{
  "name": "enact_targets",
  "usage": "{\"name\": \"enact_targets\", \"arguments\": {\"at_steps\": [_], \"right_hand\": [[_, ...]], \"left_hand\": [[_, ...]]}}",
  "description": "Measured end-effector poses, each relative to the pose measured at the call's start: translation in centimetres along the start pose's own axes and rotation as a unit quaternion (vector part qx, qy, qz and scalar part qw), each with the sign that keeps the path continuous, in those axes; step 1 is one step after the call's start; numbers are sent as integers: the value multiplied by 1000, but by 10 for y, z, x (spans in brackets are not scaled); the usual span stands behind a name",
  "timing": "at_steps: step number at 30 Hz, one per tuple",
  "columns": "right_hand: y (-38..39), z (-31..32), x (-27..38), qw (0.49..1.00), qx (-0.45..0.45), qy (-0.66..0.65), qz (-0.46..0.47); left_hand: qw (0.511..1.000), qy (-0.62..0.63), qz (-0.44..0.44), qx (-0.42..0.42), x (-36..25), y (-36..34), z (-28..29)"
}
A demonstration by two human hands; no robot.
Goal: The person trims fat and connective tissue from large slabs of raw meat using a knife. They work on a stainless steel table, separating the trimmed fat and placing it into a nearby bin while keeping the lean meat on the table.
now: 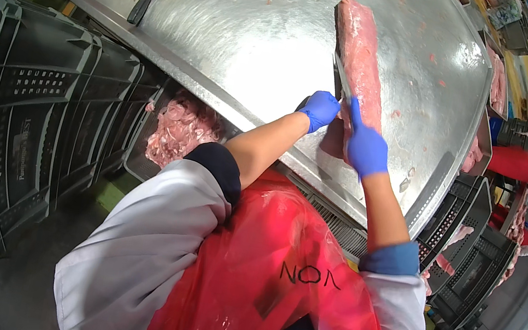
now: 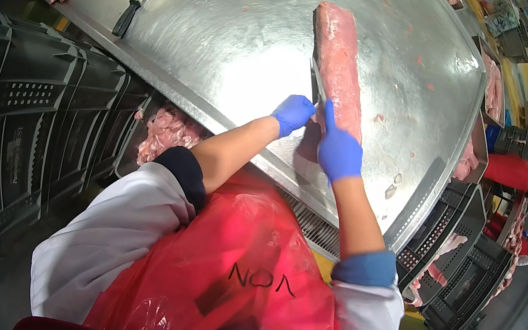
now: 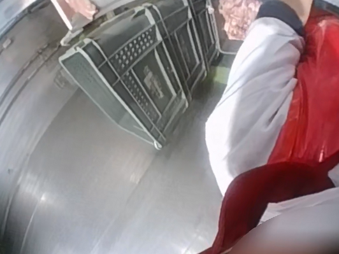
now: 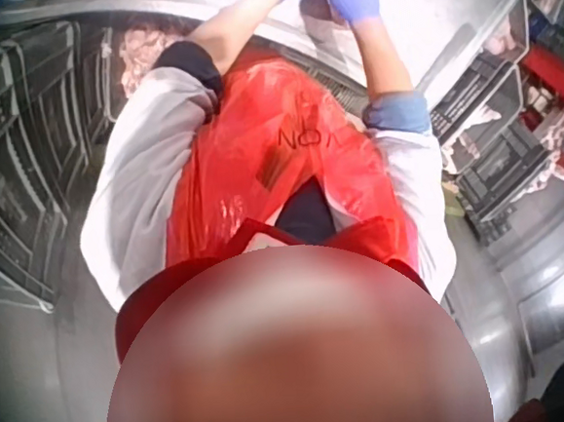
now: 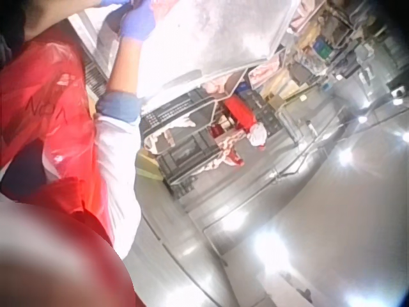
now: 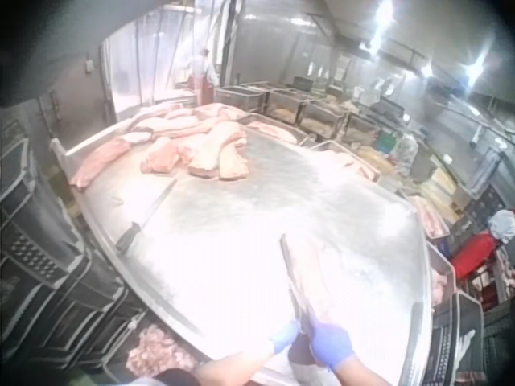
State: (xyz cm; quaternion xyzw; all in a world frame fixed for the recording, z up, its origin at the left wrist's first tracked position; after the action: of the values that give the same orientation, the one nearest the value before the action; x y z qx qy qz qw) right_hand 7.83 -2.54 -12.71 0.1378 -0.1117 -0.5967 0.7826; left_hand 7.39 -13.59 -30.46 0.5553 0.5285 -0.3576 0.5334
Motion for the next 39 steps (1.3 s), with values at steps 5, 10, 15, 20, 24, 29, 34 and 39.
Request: {"name": "enact_targets", "arguments": {"at_steps": [5,10,15,20,24,29,34,39], "right_hand": [[67,-9,-24,999,39,18,-31],[30,-22,8,999,-37,-8,-39],[152,-39,-53,992,68,76,-76],[191,-38,-73,994,69,46,-70],[108,-28,-24,998,-24,9,-49],[114,-46,-22,996,27,-1,-79],[115,-50,-30,998,29,14,-59],[104,-52,-22,998,19,28,-49]], "left_hand": [[996,-82,3,47,-19,10,-2],[983,-174,-53,22,-35,9,1],[965,-254,-32,61,-68,28,19],[949,-296,-99,37,-50,30,24],[970,-222,-81,53,-47,33,26],[979,-191,-50,59,-43,36,37],[975,-188,-86,80,-46,52,21],[993,-103,-44,47,-33,50,29]]}}
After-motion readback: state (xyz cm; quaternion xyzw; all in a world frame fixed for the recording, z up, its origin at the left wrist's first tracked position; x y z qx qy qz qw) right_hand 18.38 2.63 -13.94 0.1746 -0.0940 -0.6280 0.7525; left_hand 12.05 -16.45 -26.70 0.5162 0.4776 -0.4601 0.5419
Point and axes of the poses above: each hand's wrist, its own y-axis away from the middle knuckle, its own z-axis out of the back of the hand, x = y × z, the point moved 6 cm from there along -y, towards the middle knuckle, and after that the axes turned 15 degrees about -z, right-handed, at the moved point
